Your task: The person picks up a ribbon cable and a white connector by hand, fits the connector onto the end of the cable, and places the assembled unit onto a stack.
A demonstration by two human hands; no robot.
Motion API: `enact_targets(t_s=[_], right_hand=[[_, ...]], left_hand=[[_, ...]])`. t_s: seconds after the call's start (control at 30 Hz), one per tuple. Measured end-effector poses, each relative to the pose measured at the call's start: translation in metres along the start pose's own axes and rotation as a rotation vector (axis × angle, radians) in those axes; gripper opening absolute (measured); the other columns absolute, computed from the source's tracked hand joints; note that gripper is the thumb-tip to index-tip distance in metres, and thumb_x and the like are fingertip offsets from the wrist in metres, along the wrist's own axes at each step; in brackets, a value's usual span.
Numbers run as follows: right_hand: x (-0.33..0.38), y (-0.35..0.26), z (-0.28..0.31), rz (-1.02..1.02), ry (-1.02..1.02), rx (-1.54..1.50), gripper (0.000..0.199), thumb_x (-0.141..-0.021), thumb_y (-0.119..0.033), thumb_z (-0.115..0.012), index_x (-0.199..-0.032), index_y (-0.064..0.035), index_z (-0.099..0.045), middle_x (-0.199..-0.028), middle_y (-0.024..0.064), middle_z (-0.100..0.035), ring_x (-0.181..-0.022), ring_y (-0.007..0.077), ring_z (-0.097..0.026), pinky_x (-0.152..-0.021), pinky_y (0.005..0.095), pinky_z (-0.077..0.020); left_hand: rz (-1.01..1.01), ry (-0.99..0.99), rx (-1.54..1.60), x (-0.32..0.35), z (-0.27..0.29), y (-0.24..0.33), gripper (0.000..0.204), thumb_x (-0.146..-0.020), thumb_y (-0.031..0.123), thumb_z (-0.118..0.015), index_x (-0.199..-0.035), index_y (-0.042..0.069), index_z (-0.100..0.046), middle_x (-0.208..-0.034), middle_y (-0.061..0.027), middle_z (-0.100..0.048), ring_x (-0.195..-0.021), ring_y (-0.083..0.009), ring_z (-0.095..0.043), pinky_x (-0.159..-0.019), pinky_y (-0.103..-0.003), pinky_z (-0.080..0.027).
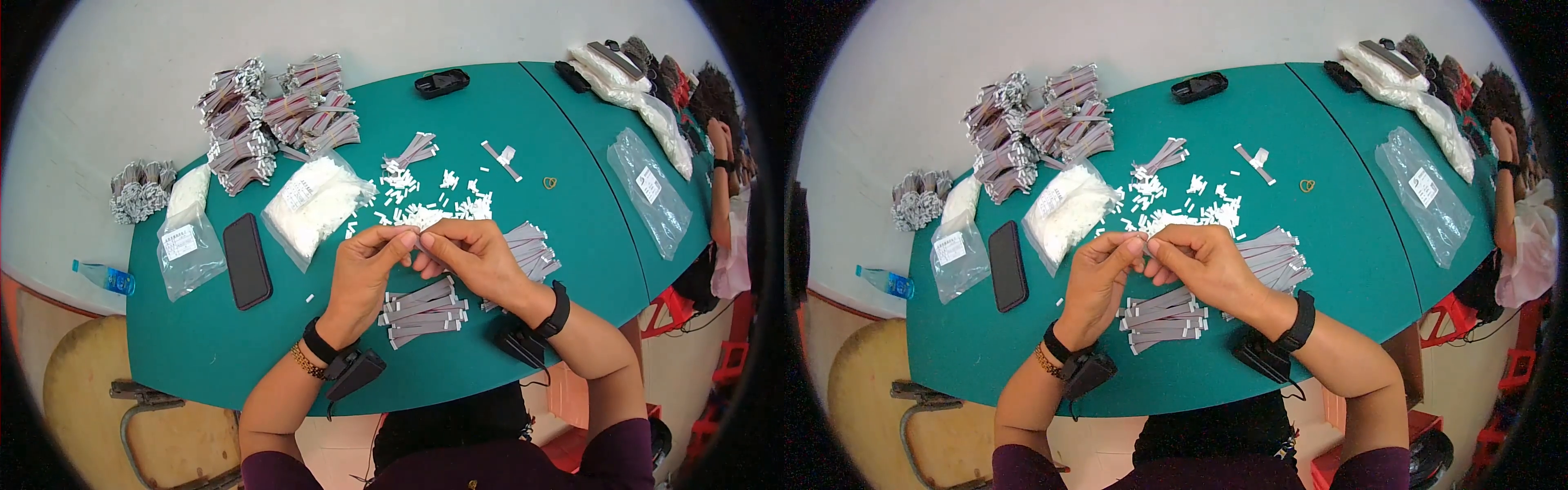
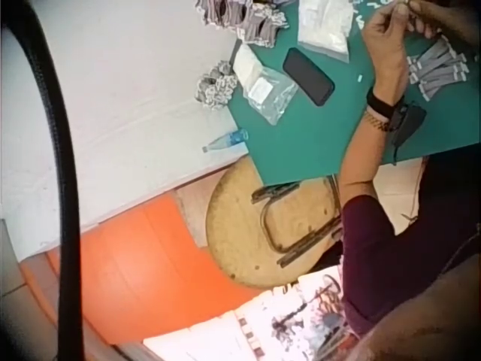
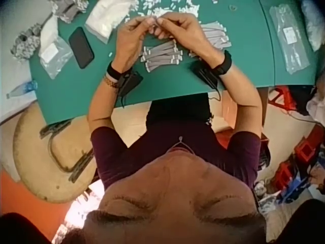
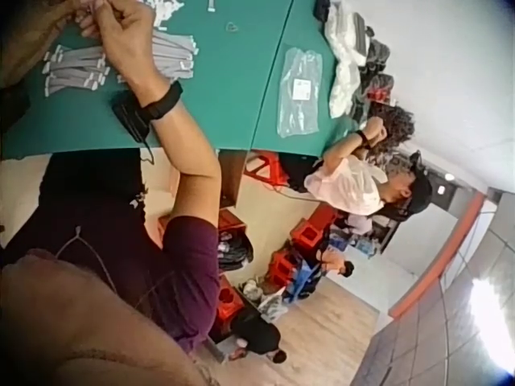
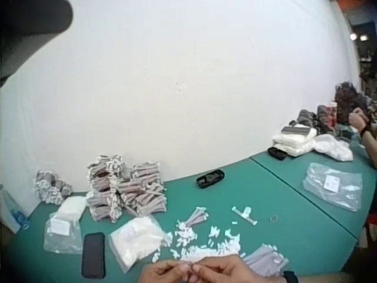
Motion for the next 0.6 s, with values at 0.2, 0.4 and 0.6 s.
enact_targets(t_s=[0.2, 0.4, 0.6], right_hand=[[0.0001, 0.001, 0.0001, 0.014, 0.006, -0.014, 0.023, -0.093, -0.015, -0.048, -0.091, 0.0035, -0.061, -0.077, 0.0056, -0.063, -0.068, 0.0092, -0.06, -0.061, 0.0222, -0.0504], [0.0002, -0.001, -0.0017, 0.025, -0.002, 0.025, 0.022, -0.093, -0.014, -0.047, -0.092, 0.0038, -0.061, -0.078, 0.0057, -0.063, -0.068, 0.009, -0.06, -0.061, 0.0221, -0.0504], [0.0003, -0.0023, 0.0002, -0.006, 0.0, 0.051, 0.021, -0.092, -0.014, -0.049, -0.09, 0.0036, -0.062, -0.076, 0.0049, -0.063, -0.068, 0.0081, -0.059, -0.061, 0.0215, -0.0503]], left_hand=[[0.013, -0.005, 0.026, -0.0005, -0.0005, -0.0013, 0.014, -0.086, 0.009, -0.06, -0.095, -0.001, -0.061, -0.084, -0.0028, -0.06, -0.074, -0.0085, -0.052, -0.069, -0.022, -0.043], [0.03, -0.008, 0.057, -0.0016, 0.001, -0.0055, 0.015, -0.086, 0.009, -0.06, -0.095, -0.002, -0.062, -0.083, -0.0028, -0.06, -0.072, -0.0091, -0.052, -0.067, -0.022, -0.043], [-0.065, 0.026, -0.074, -0.0013, 0.0023, 0.0011, 0.013, -0.084, 0.007, -0.062, -0.094, -0.002, -0.062, -0.084, -0.0038, -0.062, -0.071, -0.0092, -0.052, -0.066, -0.021, -0.042]])
Point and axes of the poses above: each hand's wrist, its own x-axis away from the middle knuckle, its own z-axis out of the back of the hand, y = z × x, the point moved 8 cm from there along -x, towards the middle knuckle
